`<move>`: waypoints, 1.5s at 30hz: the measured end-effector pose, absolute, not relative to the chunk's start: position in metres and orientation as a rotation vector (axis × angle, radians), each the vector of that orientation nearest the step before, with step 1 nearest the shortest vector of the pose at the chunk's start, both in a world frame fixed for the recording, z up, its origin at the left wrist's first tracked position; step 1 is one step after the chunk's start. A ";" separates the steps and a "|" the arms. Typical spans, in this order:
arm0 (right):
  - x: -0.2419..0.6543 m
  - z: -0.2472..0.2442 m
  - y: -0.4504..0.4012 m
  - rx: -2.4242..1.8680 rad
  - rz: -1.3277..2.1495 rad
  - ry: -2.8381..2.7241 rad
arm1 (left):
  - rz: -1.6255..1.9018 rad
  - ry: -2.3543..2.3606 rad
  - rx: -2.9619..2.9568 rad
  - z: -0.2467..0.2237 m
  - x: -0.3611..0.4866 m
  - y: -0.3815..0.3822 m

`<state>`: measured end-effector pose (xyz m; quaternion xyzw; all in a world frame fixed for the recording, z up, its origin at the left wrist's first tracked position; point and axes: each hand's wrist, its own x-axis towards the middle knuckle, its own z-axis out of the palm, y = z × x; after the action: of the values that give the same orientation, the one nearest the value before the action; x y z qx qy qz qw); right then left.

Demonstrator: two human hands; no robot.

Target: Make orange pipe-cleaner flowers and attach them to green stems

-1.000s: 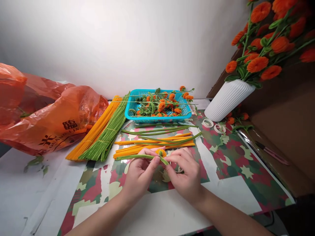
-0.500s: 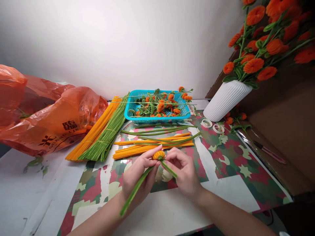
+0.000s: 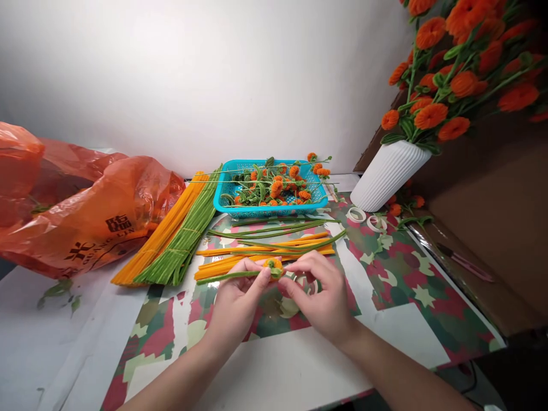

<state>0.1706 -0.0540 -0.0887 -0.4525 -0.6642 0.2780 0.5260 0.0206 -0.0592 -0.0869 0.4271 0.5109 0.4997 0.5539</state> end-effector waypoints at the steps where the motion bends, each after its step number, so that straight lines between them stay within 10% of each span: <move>1: 0.171 -0.089 -0.054 -1.041 0.515 -1.676 | 1.152 1.177 0.947 -0.086 0.020 -0.059; 12: 0.166 -0.094 -0.058 -0.999 0.376 -1.743 | 1.336 1.240 1.301 -0.089 0.020 -0.065; 24: 0.178 -0.083 -0.051 -0.757 2.527 -0.640 | 1.433 0.837 2.098 -0.091 0.000 -0.071; 34: 0.185 -0.078 -0.048 -1.127 1.126 -1.391 | 1.084 0.985 0.977 -0.083 0.016 -0.052; 45: 0.174 -0.087 -0.055 -1.113 0.727 -1.600 | 1.105 1.035 1.143 -0.088 0.013 -0.055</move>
<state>0.1737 -0.0547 -0.0872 -0.4615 -0.6634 0.3013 0.5061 0.0130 -0.0555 -0.0883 0.4895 0.4435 0.4732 0.5829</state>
